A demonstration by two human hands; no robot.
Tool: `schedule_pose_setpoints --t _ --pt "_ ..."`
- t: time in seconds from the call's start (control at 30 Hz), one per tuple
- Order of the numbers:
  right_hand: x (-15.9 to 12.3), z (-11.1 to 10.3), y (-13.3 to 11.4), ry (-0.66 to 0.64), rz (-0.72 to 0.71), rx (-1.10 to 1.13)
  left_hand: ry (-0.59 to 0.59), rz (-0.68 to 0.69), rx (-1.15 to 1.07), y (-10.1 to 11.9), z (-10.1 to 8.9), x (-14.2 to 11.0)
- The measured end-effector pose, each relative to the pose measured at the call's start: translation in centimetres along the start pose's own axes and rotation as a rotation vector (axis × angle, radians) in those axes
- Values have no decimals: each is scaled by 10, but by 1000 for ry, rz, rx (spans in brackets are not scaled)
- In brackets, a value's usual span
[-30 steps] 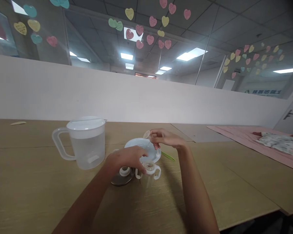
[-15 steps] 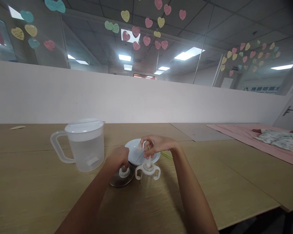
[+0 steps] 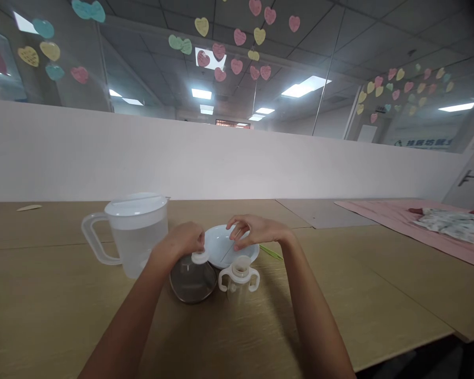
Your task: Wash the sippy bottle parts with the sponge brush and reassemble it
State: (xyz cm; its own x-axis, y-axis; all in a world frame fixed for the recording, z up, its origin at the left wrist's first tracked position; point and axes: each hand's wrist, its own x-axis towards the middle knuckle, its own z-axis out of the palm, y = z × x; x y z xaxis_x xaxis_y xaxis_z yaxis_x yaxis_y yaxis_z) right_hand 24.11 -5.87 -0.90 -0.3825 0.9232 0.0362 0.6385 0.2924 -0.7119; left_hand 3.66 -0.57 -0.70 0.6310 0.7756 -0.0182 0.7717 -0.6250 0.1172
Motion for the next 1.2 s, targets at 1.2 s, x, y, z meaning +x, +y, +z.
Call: schedule_pose_setpoints --t 1.2 --pt "32 40 -7 1354 -923 -275 1277 636 585 74 -9 -42"
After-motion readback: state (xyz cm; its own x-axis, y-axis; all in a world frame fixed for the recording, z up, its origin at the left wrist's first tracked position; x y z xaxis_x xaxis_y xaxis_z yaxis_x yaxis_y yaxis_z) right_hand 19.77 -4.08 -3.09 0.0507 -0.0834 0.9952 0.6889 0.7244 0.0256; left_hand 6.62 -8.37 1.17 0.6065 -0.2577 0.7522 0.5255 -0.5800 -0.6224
